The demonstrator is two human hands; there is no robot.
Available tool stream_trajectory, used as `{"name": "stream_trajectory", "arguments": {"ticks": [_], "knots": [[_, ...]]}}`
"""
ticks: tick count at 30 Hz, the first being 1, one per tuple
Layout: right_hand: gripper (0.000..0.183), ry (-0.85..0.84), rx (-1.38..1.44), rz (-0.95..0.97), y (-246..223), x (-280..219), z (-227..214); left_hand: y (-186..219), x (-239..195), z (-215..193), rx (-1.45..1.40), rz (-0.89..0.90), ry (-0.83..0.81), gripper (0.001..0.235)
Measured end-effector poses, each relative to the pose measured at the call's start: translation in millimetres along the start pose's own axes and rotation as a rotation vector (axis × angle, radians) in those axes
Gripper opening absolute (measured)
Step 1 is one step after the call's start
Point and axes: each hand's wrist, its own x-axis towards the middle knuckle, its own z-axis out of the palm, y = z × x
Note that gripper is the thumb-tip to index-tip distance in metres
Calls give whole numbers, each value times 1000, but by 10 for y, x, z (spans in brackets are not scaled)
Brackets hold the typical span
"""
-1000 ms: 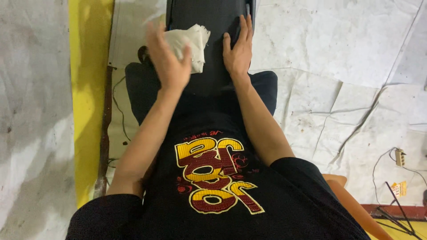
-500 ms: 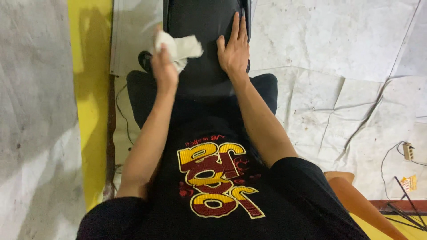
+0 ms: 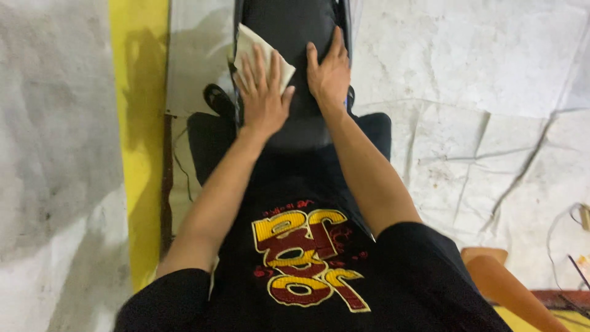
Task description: The person sits on the floor and wipes the black plastic body of a scooter with a white cloth. They clean the top and sides of the scooter's front section, repeatedly folding the cloth and adjusting their grip.
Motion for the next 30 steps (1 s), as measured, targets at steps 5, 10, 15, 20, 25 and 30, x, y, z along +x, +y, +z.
{"name": "stream_trajectory", "arguments": {"ticks": [5,10,15,20,25,30], "knots": [[79,-27,-11,51,-38,-35,-28,-63,144,345,-29,35,163,78],[79,-38,-14,78,-107,-62,-67,-340,589,543,-8,37,202,66],[80,-60,-36,108,-102,-90,-87,-414,1254,603,-25,75,256,58],[77,-17,4,95,-93,-77,-47,-392,1718,453,-161,249,241,59],[74,-13,2,132,-147,-40,-76,-409,1694,449,-164,242,240,43],[73,-14,6,116,-126,-42,-60,-446,1284,399,-163,233,260,46]]}}
